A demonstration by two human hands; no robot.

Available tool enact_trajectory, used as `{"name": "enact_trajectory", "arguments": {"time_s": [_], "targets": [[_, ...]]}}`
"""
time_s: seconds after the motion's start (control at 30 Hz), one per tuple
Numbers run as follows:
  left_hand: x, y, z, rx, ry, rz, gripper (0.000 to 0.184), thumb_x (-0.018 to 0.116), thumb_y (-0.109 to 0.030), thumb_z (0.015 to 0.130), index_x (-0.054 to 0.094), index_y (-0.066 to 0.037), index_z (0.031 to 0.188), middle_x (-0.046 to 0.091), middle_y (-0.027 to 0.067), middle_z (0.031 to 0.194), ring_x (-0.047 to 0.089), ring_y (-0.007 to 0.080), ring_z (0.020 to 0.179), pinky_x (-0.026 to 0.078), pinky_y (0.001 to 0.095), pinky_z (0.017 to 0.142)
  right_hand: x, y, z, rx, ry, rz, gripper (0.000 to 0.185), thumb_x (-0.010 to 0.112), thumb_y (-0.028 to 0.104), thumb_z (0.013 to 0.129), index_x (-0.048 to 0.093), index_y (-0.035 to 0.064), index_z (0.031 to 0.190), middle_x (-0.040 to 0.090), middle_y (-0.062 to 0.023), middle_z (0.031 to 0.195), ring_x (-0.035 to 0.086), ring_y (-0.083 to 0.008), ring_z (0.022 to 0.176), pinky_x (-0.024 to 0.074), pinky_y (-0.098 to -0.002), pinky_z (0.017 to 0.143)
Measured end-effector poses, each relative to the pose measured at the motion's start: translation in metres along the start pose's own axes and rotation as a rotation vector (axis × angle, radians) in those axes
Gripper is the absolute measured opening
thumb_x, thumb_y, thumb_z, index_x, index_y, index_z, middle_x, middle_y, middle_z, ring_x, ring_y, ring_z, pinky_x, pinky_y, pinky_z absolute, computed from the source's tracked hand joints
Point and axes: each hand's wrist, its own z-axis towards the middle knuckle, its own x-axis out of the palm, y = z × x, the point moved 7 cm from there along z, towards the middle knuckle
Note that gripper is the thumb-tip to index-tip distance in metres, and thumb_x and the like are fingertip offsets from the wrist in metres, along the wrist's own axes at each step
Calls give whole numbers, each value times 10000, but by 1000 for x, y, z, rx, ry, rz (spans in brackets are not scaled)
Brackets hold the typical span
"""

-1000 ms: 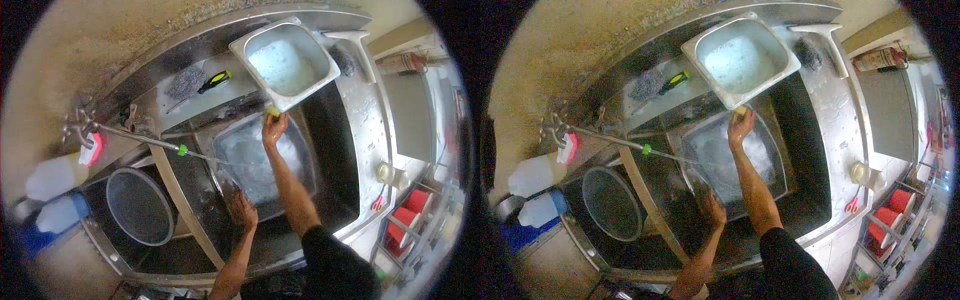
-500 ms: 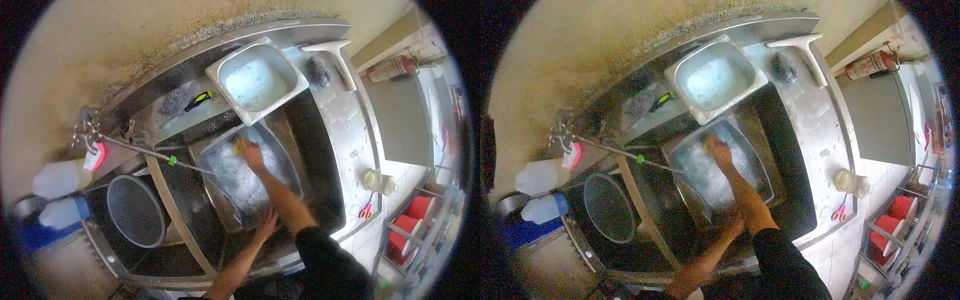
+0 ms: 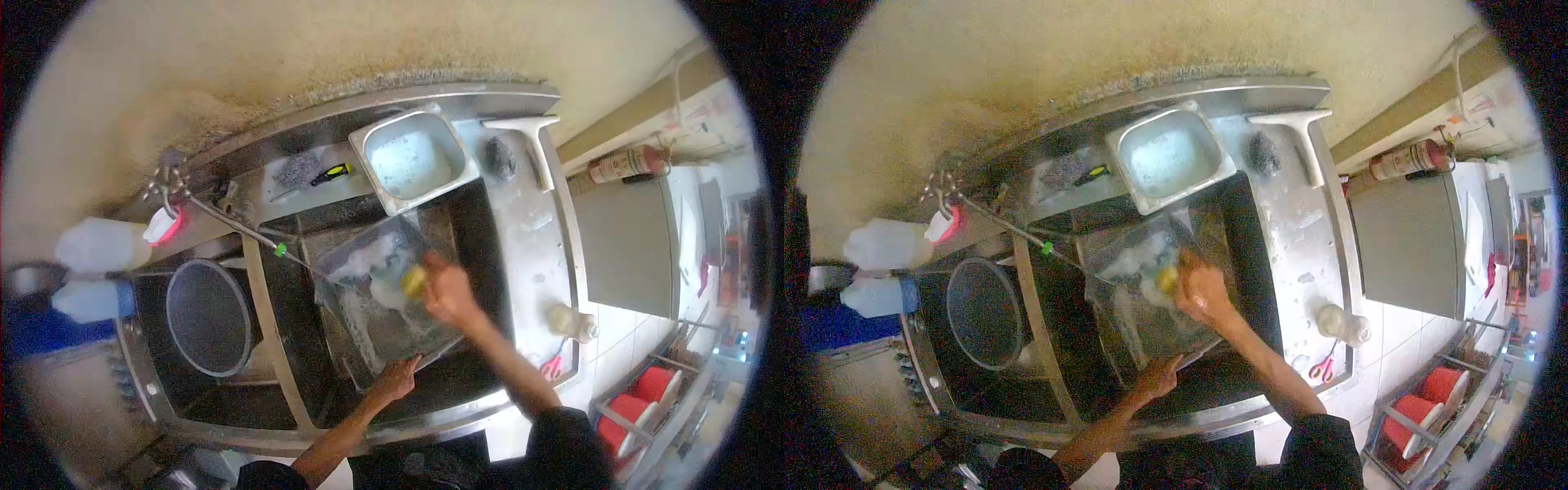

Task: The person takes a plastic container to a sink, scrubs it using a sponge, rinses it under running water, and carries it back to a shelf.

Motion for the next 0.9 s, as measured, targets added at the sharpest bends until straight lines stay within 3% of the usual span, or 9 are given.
{"name": "enact_trajectory", "arguments": {"time_s": [0.1, 0.17, 0.3, 0.47, 0.57, 0.63, 0.7, 0.83, 0.9], "targets": [[-48, -25, -26, 23, -109, 52, 504, 487, -37, 790, 450, -20, 1292, 542, 260, 1182, 531, 383, 1081, 443, 445, 893, -130, 71, 28, -329, -599, 43, 247, 511, 105, 740, 549, -60, 919, 561, -277, 970, 568, -428, 860, 472, -490, 765], [-100, -18, -45, 122, -552, -152, 492, 475, -33, 745, 490, 0, 1236, 610, 232, 1004, 594, 310, 906, 465, 438, 823, -159, 92, 74, -319, -536, -128, 288, 522, 119, 750, 543, -84, 954, 550, -282, 1021, 541, -431, 946, 465, -483, 806], [-152, 8, -68, 330, -833, -440, 515, 464, -50, 701, 507, -2, 1212, 605, 154, 876, 562, 235, 752, 463, 401, 732, -67, -4, 225, -231, -93, -506, 331, 504, 164, 796, 561, -51, 1042, 550, -274, 1089, 569, -404, 963, 499, -472, 783], [-106, 129, -65, -95, -704, -1260, 322, 488, -37, 626, 538, -47, 944, 524, 39, 767, 488, 176, 692, 400, 309, 649, -28, -20, 220, -194, -144, -727, 304, 482, 133, 814, 571, -46, 1043, 611, -249, 952, 637, -360, 778, 529, -439, 698], [-75, 153, -67, -156, -936, -1621, 258, 498, -42, 615, 494, -68, 872, 508, 14, 808, 472, 152, 748, 380, 305, 685, 3, -92, 266, -272, -113, -621, 234, 487, 144, 828, 600, -13, 960, 620, -212, 783, 641, -306, 676, 525, -420, 639], [-20, 204, -44, -311, -873, -1763, 295, 501, -51, 621, 493, -72, 915, 509, 15, 878, 461, 166, 809, 371, 307, 724, -58, -44, 237, -277, -205, -392, 283, 545, 254, 827, 589, 6, 957, 603, -239, 881, 606, -350, 808, 496, -462, 696], [1, 225, -21, -67, -959, -1931, 265, 519, -76, 662, 483, -78, 924, 500, 47, 900, 470, 222, 860, 388, 332, 796, -100, 5, 185, -56, -361, -271, 212, 563, 237, 839, 588, 38, 907, 591, -207, 817, 563, -367, 761, 463, -475, 664], [23, 261, 8, -227, -1073, -1817, 463, 507, -394, 881, 517, -44, 1184, 504, 112, 1210, 468, 278, 1106, 339, 394, 979, -49, 56, 21, -337, -927, -617, 542, 631, 311, 751, 488, -102, 1073, 523, -281, 937, 532, -401, 831, 431, -510, 764], [-10, 233, -11, -357, -1063, -1647, 590, 469, -492, 883, 477, -26, 1244, 469, 129, 1272, 450, 288, 1145, 331, 411, 990, 44, 15, 0, 10, -466, -232, 657, 641, 326, 733, 425, -118, 1166, 455, -334, 1103, 486, -443, 991, 389, -519, 884]]}}
